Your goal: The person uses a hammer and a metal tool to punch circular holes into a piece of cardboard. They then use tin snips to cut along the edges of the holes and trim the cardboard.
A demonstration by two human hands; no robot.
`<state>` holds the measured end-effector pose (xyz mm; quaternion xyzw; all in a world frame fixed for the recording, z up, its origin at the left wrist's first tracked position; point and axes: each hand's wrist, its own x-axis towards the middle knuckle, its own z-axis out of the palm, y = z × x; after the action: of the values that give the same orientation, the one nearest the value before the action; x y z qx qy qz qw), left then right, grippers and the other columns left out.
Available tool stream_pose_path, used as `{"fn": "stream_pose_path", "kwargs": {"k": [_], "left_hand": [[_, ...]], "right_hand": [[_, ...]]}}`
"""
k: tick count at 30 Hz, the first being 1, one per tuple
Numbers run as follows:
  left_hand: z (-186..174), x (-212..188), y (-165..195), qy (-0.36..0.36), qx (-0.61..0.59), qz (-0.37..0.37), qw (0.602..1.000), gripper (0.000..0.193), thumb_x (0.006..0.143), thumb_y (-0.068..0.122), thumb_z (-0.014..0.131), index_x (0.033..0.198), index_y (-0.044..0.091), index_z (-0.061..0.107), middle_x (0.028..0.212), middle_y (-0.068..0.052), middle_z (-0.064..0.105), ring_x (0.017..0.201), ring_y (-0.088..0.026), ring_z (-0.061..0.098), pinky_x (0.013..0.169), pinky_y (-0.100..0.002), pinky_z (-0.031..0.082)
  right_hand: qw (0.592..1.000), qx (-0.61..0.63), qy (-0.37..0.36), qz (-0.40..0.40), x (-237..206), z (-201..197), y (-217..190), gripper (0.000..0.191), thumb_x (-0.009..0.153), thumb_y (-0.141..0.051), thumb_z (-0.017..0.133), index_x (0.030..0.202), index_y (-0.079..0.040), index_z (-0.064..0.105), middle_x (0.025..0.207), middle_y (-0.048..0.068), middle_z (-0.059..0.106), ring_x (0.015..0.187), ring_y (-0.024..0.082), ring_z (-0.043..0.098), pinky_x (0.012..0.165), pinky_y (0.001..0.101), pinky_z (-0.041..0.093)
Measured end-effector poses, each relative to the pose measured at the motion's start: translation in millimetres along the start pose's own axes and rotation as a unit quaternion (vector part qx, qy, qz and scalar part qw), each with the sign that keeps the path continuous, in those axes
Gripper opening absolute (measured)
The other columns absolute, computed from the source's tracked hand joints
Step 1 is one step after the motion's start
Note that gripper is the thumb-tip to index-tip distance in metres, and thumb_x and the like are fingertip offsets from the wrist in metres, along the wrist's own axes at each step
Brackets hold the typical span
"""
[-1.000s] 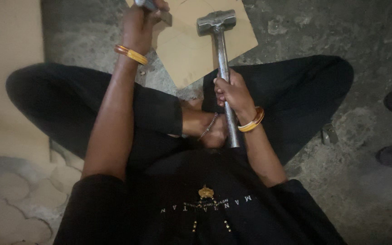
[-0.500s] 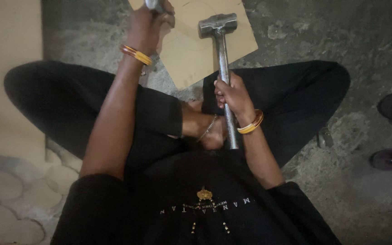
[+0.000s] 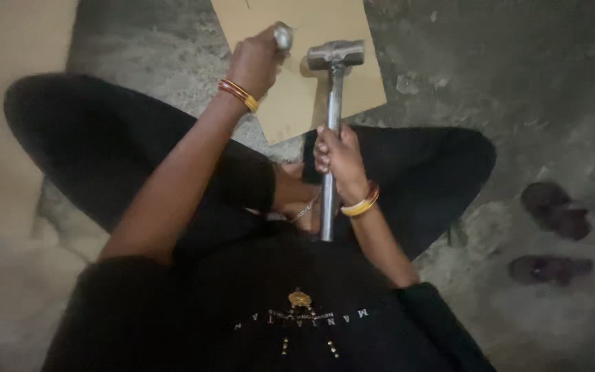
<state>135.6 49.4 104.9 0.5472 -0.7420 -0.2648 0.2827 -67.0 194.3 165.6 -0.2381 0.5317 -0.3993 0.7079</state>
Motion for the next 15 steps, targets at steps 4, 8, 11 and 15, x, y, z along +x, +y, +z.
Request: {"fn": "stream_pose_path", "kwargs": {"k": [4,8,11,15], "left_hand": [[-3,-3,4,0.003,-0.006,0.030,1.000,0.029,0.090,0.004,0.069,0.118,0.009,0.063,0.094,-0.021,0.072,0.086,-0.045,0.068,0.072,-0.054,0.053],[-5,-4,2,0.033,-0.042,0.015,0.998,0.026,0.094,0.008,0.071,0.119,0.011,0.063,0.100,-0.019,0.073,0.088,-0.044,0.068,0.073,-0.053,0.053],[-4,-3,-1,0.036,-0.045,-0.015,0.998,0.030,0.093,0.009,0.071,0.122,0.013,0.064,0.099,-0.018,0.074,0.088,-0.043,0.068,0.074,-0.053,0.053],[1,2,-6,-0.030,-0.026,-0.090,0.995,0.028,0.101,0.013,0.066,0.129,0.014,0.061,0.099,-0.018,0.073,0.092,-0.042,0.069,0.080,-0.053,0.053]], "right_hand": [[0.985,-0.106,0.057,-0.120,-25,21,-33,0.012,0.101,-0.010,0.057,0.107,-0.009,0.047,0.064,-0.004,0.047,0.046,0.003,0.043,0.038,0.0200,0.038],[0.924,-0.234,0.079,-0.294,-36,40,-66,0.012,0.110,-0.010,0.059,0.117,-0.003,0.053,0.074,0.004,0.057,0.055,0.010,0.052,0.048,0.0287,0.043],[0.787,-0.447,0.083,-0.416,-34,51,-74,0.028,0.111,-0.012,0.062,0.132,0.001,0.048,0.092,0.011,0.069,0.078,0.021,0.068,0.071,0.0396,0.056],[0.789,-0.550,0.078,-0.262,-33,40,-60,0.032,0.105,-0.018,0.065,0.126,0.004,0.055,0.086,0.014,0.068,0.075,0.028,0.071,0.067,0.0419,0.054]]}}
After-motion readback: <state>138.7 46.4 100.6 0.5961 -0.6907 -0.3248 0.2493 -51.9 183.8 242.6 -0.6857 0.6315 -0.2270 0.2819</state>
